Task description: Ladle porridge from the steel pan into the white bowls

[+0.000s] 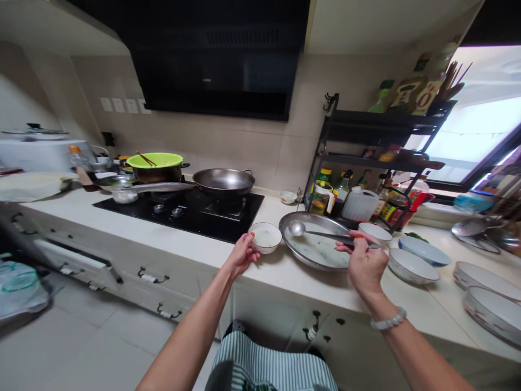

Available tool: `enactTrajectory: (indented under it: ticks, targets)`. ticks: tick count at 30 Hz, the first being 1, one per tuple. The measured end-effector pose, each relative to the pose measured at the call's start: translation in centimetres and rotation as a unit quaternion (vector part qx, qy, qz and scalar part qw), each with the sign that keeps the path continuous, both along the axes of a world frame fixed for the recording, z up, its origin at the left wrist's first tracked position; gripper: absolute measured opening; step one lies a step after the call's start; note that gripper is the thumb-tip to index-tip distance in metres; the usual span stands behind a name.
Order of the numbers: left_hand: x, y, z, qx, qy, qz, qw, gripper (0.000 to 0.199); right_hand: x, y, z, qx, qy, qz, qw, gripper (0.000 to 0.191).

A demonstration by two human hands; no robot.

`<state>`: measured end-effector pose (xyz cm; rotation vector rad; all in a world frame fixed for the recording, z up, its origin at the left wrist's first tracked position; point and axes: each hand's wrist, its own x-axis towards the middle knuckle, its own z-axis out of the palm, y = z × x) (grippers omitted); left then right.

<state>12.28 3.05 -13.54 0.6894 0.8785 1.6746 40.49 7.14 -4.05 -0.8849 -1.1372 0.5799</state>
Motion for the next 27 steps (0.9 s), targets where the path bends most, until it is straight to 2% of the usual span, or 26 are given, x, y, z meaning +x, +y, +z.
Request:
enactTrajectory:
  ticks: [3,6,12,17,27]
  targets:
    - [0.0,0.0,0.0,-0.003,0.002,0.001,1.0,0.059,0.5,-0.1,-1.0,-0.015,-0.072,-0.003,0.997,0.029]
    - [0.0,0.0,0.0,-0.004,0.003,-0.001,1.0,0.058,0.3,-0.5,-1.7,-0.027,-0.1,0.006,0.995,0.032]
    - [0.0,0.0,-0.1,-0.003,0.003,-0.001,1.0,0.058,0.8,-0.1,-1.7,-0.073,-0.038,0.002,0.997,0.029]
    - [-0.1,0.0,-0.1,-0.003,0.003,-0.005,1.0,0.055,1.8,0.7,-1.2,-0.072,0.031,-0.014,0.997,0.022]
    - [-0.1,0.0,-0.2,-0.004,0.008,-0.001,1.0,0.056,2.1,0.6,-0.2,-0.066,0.078,-0.02,0.995,0.015]
